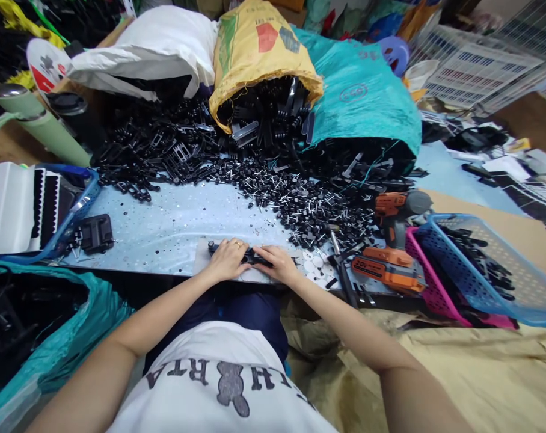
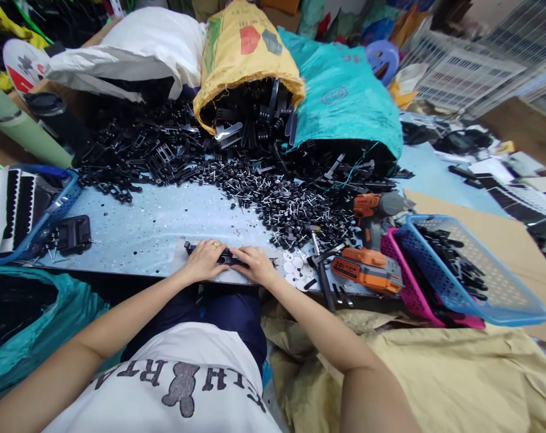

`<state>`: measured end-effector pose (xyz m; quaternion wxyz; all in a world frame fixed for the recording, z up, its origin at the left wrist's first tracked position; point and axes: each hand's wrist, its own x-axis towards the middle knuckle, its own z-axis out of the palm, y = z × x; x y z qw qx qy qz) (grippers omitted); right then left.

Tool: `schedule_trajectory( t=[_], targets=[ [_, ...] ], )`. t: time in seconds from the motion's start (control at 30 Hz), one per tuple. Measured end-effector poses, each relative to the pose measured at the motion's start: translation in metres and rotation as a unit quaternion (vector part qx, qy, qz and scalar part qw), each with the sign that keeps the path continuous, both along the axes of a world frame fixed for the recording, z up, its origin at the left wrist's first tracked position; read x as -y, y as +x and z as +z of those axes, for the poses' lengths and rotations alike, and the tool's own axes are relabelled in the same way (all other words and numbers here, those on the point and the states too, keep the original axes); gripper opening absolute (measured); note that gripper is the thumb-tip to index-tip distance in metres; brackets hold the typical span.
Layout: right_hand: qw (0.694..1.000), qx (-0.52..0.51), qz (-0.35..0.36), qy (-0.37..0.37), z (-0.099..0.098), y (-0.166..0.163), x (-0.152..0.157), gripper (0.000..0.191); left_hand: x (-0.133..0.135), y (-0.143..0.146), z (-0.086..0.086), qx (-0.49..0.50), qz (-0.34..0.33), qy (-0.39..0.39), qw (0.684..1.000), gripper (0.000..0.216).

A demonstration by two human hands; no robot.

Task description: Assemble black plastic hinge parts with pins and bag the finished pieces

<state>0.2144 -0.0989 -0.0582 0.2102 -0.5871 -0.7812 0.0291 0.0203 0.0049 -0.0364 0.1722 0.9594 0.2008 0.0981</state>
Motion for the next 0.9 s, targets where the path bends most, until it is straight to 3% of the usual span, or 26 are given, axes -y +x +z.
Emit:
schedule_trajectory(
  t=[0.13,0.3,0.47,0.53,0.63,0.73,0.9],
  targets=[
    [0.995,0.027,0.091,-0.028,0.001,0.013,-0.009,0.047,0.002,-0.001,-0.001,0.011,-0.009,-0.017,1.000,0.049],
    [0.999,0.037,0.029,0.010,-0.005,0.005,-0.010,0.042,0.006,0.004,-0.004,-0.003,0.056,-0.024,0.998,0.042],
    [0.995,0.044,0.083,-0.019,0.006,0.008,-0.010,0.044,0.009,0.000,-0.003,0.038,0.045,-0.007,0.998,0.044],
    [0.996,0.049,0.073,0.004,0.016,0.002,-0.011,0.044,0.018,-0.012,-0.004,0.085,0.061,0.006,0.994,0.039],
    [0.996,0.036,0.055,0.065,0.027,-0.028,-0.020,0.038,0.037,-0.036,-0.008,0.114,0.177,0.011,0.978,0.027],
    [0.994,0.012,0.095,0.060,0.031,-0.071,-0.040,0.038,0.049,-0.051,-0.011,0.038,0.314,-0.008,0.949,0.034],
    [0.990,-0.085,0.111,-0.019,0.028,-0.101,-0.064,0.037,0.045,-0.046,-0.009,-0.044,0.355,-0.066,0.932,0.037]
  ],
)
